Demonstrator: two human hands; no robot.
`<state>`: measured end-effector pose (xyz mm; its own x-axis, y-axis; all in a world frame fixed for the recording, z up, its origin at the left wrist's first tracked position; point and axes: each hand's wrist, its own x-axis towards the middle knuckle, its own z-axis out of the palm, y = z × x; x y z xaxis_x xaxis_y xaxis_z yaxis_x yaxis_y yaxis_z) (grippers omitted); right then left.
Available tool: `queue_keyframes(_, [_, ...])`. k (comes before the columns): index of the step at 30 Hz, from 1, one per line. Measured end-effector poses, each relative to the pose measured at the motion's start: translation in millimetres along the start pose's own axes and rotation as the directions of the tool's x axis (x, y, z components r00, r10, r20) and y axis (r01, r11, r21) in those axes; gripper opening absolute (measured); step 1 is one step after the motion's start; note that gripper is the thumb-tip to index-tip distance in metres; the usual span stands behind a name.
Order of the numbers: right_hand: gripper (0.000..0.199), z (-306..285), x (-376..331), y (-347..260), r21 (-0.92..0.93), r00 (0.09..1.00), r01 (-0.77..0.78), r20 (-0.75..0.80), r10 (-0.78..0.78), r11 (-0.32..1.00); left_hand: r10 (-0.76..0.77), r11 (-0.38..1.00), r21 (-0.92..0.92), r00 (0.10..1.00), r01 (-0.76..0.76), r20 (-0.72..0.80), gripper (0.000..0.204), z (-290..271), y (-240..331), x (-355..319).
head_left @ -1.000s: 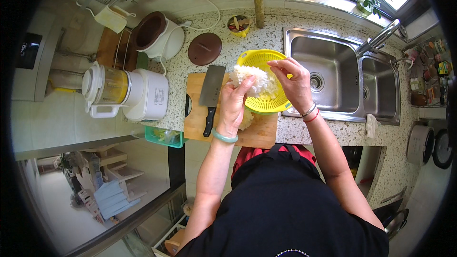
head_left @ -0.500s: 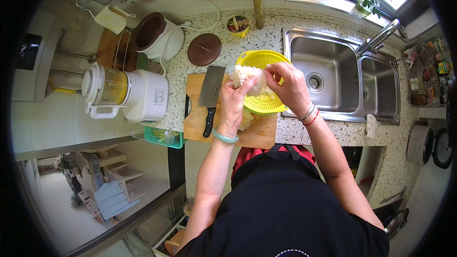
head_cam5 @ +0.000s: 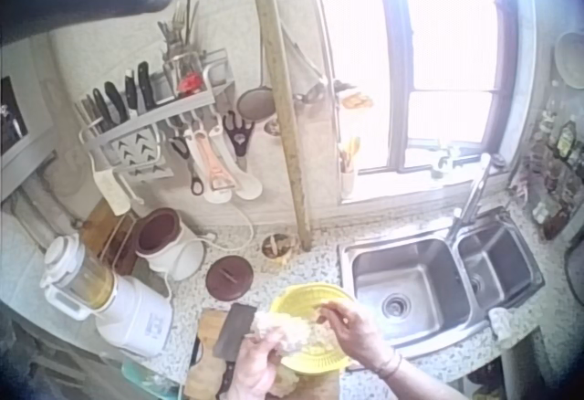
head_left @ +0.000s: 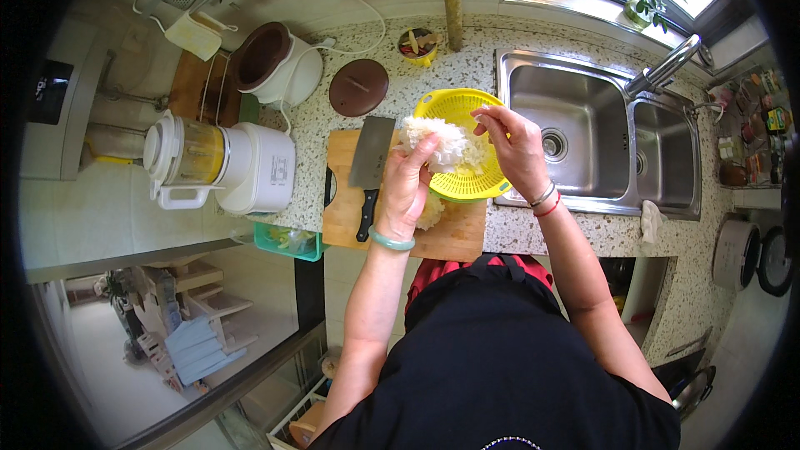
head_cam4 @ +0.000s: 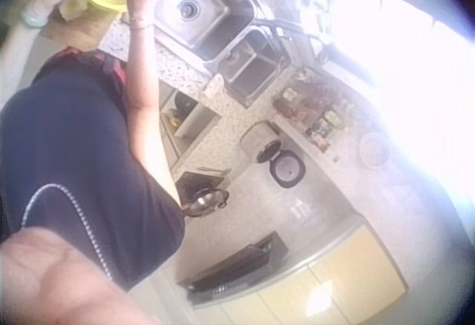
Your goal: The person stands at a kitchen counter and repeatedly picks up small pieces of a white fibrous food from a yellow colander, separating them by hand. The separated pieces are placed back into the colander. A knife and cutting board are visible on the counter but are not used during the clip.
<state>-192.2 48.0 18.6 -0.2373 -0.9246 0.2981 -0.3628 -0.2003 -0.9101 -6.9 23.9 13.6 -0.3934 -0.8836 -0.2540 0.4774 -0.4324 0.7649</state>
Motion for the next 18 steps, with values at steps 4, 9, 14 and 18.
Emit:
queue_keyframes(4, [0.007, 3, -2, 4, -0.173, 0.994, 0.099, -0.035, -0.106, 0.98, 0.024, 1.0, -0.001, 1.0, -0.024, 0.005, 0.033, 2, 2, -1])
queue_keyframes(9, [0.008, 2, -3, 3, -0.271, 0.993, 0.107, -0.011, -0.114, 0.957, 0.016, 1.0, -0.007, 1.0, -0.016, 0.005, 0.033, 3, 1, -1])
queue_keyframes(14, [0.011, 3, -1, -4, -0.016, 0.998, 0.049, -0.026, -0.05, 0.999, 0.041, 0.999, 0.007, 0.999, -0.041, 0.031, 0.034, 4, -1, 0])
queue_keyframes(18, [0.014, -4, 1, -19, 0.067, 0.996, 0.025, 0.079, -0.031, 0.997, 0.052, 0.998, 0.036, 0.999, -0.052, 0.014, 0.033, 9, -1, 0])
